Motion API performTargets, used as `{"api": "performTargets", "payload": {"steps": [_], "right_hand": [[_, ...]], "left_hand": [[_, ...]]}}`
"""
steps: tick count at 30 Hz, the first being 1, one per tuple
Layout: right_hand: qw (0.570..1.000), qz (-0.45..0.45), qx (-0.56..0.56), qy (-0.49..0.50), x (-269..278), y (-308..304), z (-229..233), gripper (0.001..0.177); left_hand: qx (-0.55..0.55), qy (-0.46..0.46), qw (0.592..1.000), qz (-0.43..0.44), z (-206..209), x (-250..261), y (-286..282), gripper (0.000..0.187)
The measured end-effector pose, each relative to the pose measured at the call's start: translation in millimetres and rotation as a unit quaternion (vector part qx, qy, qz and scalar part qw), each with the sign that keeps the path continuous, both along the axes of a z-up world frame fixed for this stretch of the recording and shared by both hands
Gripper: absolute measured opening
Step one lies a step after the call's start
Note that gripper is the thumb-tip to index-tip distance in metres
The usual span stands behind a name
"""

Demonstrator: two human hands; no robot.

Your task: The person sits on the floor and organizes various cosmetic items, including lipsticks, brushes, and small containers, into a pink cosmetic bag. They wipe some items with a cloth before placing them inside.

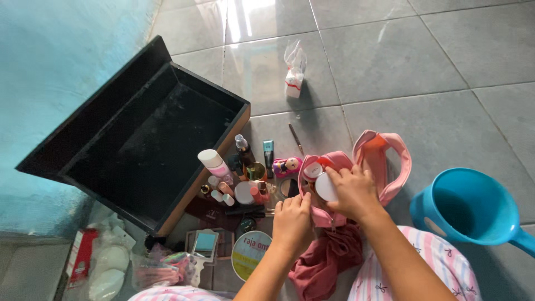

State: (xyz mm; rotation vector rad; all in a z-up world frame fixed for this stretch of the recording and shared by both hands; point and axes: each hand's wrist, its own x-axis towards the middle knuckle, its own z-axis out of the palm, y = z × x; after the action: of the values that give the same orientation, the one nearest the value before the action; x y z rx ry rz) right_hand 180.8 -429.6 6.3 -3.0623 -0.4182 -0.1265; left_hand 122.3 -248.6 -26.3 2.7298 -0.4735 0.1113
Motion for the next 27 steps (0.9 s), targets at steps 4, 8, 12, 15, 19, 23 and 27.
{"api": "performTargets", "payload": {"steps": [4,8,12,15,19,23,27], "right_hand": [[0.998,-0.032,0.043,0.028,-2.0,-0.3,3.3,0.090],[0.962,-0.074,0.253,-0.078,-14.7,-13.9,30.4,0.093],[0.913,-0.010,0.402,-0.073,-48.8,-4.2,52.3,0.087],[0.857,0.085,0.508,0.024,-88.0,27.8,50.5,0.087],[0.838,0.060,0.469,0.273,-113.8,60.3,26.6,0.084],[0.938,0.086,0.298,0.158,-100.3,80.4,-28.8,0.029],[0.992,0.054,0.066,0.092,-92.8,97.7,-86.0,0.019]], "left_hand": [[-0.043,-0.025,0.999,0.005,-9.8,-5.2,4.1,0.054],[-0.163,0.015,0.986,0.016,-5.5,-11.9,12.9,0.039],[-0.572,0.241,0.778,0.099,8.5,-25.1,20.6,0.037],[-0.749,0.420,0.489,0.154,16.6,-53.8,33.0,0.048],[-0.731,0.417,0.476,0.255,16.6,-98.9,64.4,0.048],[-0.764,0.415,0.428,0.247,11.6,-124.9,115.3,0.054],[-0.780,0.358,0.442,0.260,21.0,-133.3,167.5,0.053]]}}
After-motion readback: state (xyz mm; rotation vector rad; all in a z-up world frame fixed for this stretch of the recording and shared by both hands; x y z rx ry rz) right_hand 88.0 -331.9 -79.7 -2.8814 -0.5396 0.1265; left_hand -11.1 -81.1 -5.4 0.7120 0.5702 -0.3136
